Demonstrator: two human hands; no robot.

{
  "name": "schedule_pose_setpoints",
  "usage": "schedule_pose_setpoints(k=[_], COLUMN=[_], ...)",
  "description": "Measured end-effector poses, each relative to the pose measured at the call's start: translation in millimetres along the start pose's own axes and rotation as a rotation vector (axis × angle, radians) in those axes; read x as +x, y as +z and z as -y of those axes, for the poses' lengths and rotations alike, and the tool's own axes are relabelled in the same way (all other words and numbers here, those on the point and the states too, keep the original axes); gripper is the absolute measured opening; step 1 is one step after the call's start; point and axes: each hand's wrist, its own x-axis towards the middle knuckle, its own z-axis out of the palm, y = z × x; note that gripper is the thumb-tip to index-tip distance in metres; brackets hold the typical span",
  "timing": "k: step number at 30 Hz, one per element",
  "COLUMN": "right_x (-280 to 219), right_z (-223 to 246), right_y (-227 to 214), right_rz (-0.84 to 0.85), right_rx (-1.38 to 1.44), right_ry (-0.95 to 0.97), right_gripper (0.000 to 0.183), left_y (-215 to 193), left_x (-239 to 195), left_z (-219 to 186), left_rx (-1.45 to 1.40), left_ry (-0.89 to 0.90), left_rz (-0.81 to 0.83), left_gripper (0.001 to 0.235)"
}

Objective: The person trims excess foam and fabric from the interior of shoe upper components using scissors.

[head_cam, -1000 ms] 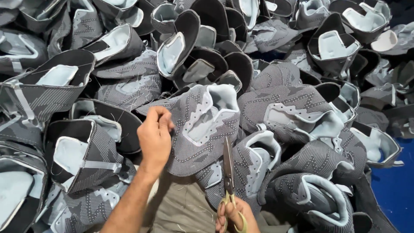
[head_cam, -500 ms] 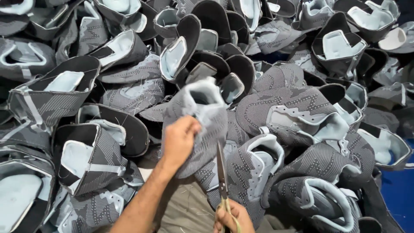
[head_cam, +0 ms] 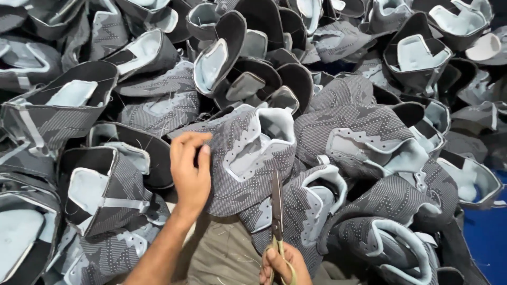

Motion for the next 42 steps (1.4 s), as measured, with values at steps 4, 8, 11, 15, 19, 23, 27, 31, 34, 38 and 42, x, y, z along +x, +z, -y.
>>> schedule_pose_setpoints(k=[4, 8, 11, 15, 19, 23, 27, 31, 34, 38, 42], right_x=[1.7, 3.0, 0.0, -1.6, 1.6, -3.3, -4.7, -3.0, -14.7, -9.5, -4.5], right_z=[1.9, 4.7, 7.3, 7.3, 10.8, 13.4, -0.5, -26.0, 11.7, 94.7, 92.0], right_y=[0.7, 6.2, 5.5, 8.5, 15.0, 10.5, -12.4, -30.2, -7.2, 53.6, 38.1], right_rz=[0.034, -0.013, -0.020, -0.036, -0.045, -0.054, 0.096, 0.097, -0.205, -0.518, -0.534], right_rx=[-0.081, -0.098, -0.115, -0.072, -0.076, -0.130, -0.080, -0.011, -0.267, -0.991, -0.959], right_ry=[-0.030, -0.020, -0.039, -0.058, -0.056, -0.040, -0.107, -0.290, -0.183, -0.580, -0.468], right_gripper=[0.035, 0.035, 0.036, 0.035, 0.035, 0.035, 0.039, 0.034, 0.026, 0.035, 0.035], left_y=[-1.4, 9.8, 3.1, -29.3, -25.9, -8.8, -8.4, -4.6, -7.1, -27.0, -59.2], left_x=[-11.6, -21.2, -17.7, 7.5, -3.3, -20.1, -2.0, -0.1, -7.6, 1.1, 13.3], left_z=[-16.7, 6.2, 29.6, 25.5, -2.2, 16.3, 32.2, 14.6, 0.1, -30.0, -52.4], left_rx=[0.128, 0.057, 0.092, 0.148, 0.148, 0.210, 0.267, 0.119, -0.245, -0.533, -0.150], left_ry=[0.175, 0.052, 0.034, -0.151, 0.004, 0.114, -0.096, -0.284, -0.457, -0.473, -0.368], left_rz=[0.359, 0.434, 0.292, 0.070, 0.208, 0.339, 0.217, 0.376, 0.518, 0.580, -0.048], left_gripper=[0.032, 0.013, 0.006, 0.004, 0.016, 0.031, 0.051, 0.053, 0.052, 0.051, 0.045])
